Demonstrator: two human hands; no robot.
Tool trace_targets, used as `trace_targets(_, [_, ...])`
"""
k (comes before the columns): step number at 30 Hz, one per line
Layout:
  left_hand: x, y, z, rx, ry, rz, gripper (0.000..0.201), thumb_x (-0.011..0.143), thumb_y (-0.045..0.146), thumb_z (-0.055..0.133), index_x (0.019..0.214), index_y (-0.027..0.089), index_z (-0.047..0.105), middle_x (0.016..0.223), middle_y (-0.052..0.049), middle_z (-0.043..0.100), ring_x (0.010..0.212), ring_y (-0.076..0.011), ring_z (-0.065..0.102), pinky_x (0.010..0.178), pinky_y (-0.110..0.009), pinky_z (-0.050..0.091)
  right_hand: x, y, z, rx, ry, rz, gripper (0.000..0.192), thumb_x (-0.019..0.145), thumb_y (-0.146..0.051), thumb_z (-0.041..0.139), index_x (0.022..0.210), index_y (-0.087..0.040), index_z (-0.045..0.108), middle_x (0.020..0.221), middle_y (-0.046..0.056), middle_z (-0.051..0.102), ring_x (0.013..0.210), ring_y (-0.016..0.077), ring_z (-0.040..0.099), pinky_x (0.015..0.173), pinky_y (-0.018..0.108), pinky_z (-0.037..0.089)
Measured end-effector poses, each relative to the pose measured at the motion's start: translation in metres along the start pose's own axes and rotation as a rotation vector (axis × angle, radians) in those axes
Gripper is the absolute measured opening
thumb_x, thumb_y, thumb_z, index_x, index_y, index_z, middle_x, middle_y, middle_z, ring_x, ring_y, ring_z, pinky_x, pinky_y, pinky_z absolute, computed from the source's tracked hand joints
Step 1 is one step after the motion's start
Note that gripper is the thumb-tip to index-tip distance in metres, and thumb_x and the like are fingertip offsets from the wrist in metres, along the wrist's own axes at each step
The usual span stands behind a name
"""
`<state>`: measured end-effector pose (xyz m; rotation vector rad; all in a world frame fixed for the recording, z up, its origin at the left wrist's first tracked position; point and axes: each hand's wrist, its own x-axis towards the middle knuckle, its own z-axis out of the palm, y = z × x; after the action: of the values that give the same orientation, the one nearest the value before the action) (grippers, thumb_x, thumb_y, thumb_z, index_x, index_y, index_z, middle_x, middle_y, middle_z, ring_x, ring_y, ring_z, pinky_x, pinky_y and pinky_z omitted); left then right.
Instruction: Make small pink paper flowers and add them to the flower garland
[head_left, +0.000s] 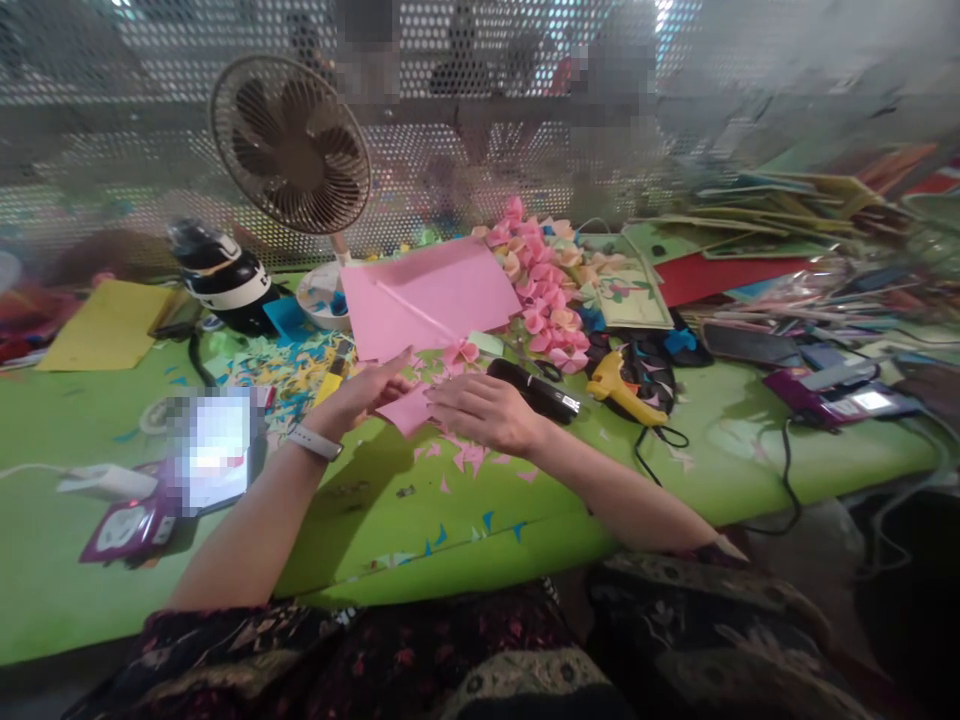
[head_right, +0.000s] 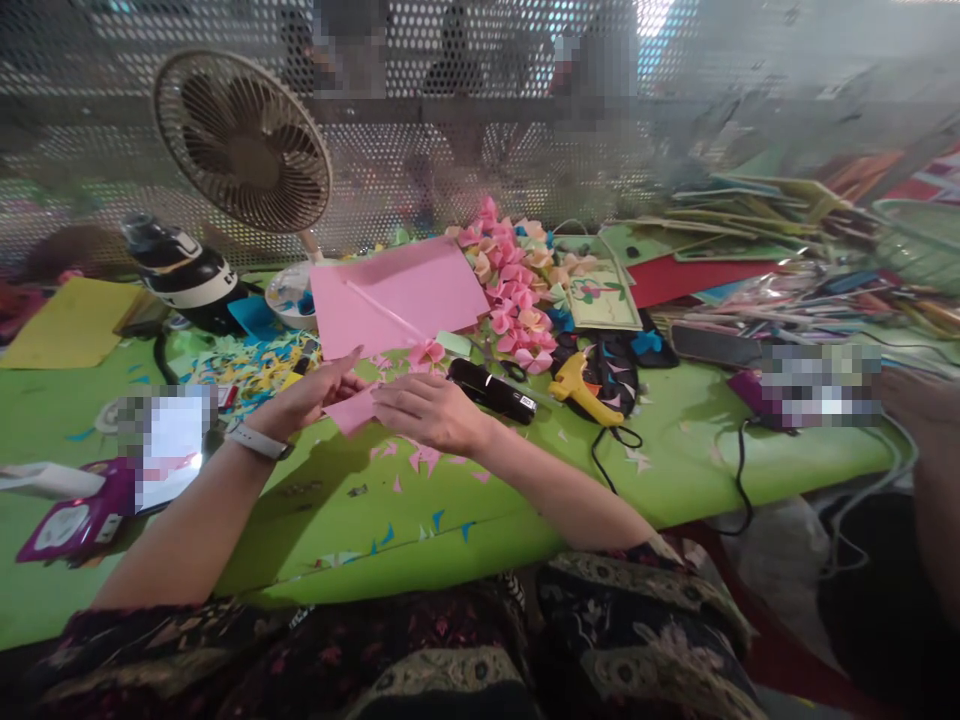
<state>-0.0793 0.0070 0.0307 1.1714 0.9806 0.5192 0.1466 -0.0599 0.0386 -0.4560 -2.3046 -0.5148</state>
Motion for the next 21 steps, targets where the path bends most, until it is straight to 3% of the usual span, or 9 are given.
trace_targets(2, [-0.005, 0.003, 0.004, -0.137, -0.126, -0.052, 0.052, 0.073, 0.065, 0.07, 0.073, 0.013, 0.072, 0.066, -0.009, 0.07, 0.061, -0.0186, 0.066, 0.059, -0.028, 0.051, -0.004, 0.003, 0.001, 0.009, -0.043, -0.021, 0.015, 0.096, -0.019, 0.058, 0.107, -0.017, 0.068, 0.115, 0.007, 0.075, 0.109, 0.0183, 0.068, 0.088, 0.034, 0.06])
trace_targets(5, [-0.007, 0.004, 0.008, -0.189, -0.225, -0.006, 0.032, 0.067, 0.037, 0.086, 0.083, 0.013, 0.073, 0.075, -0.006, 0.073, 0.07, -0.0159, 0.067, 0.067, -0.025, 0.053, -0.009, 0.008, 0.004, 0.006, -0.087, -0.021, 0.021, 0.097, -0.019, 0.055, 0.116, -0.019, 0.066, 0.119, 0.006, 0.073, 0.117, 0.0182, 0.065, 0.092, 0.035, 0.058])
trace_targets(11, [-0.003, 0.002, 0.014, -0.33, -0.106, 0.129, 0.032, 0.068, 0.03, 0.087, 0.091, 0.012, 0.074, 0.076, -0.003, 0.072, 0.062, -0.009, 0.062, 0.058, -0.019, 0.048, -0.014, 0.011, 0.011, 0.01, -0.094, 0.07, 0.045, 0.093, -0.027, 0.056, 0.135, -0.014, 0.057, 0.137, 0.015, 0.062, 0.133, 0.025, 0.053, 0.107, 0.046, 0.048])
trace_targets(17, [-0.004, 0.0, 0.026, -0.374, -0.134, 0.167, 0.036, 0.068, 0.029, 0.087, 0.098, 0.013, 0.075, 0.087, -0.004, 0.074, 0.076, -0.0107, 0.066, 0.07, -0.02, 0.052, -0.017, 0.01, 0.012, -0.033, -0.08, 0.16, 0.029, 0.093, -0.022, 0.06, 0.12, -0.027, 0.068, 0.138, 0.006, 0.062, 0.133, 0.0208, 0.053, 0.108, 0.041, 0.047])
trace_targets(21, [-0.004, -0.002, 0.029, -0.391, -0.104, 0.173, 0.032, 0.069, 0.028, 0.087, 0.095, 0.014, 0.075, 0.079, -0.001, 0.072, 0.071, -0.01, 0.065, 0.069, -0.021, 0.053, -0.018, 0.009, 0.017, 0.091, -0.011, 0.307, 0.021, 0.092, -0.024, 0.062, 0.11, -0.028, 0.074, 0.136, 0.007, 0.063, 0.13, 0.0237, 0.055, 0.106, 0.045, 0.049])
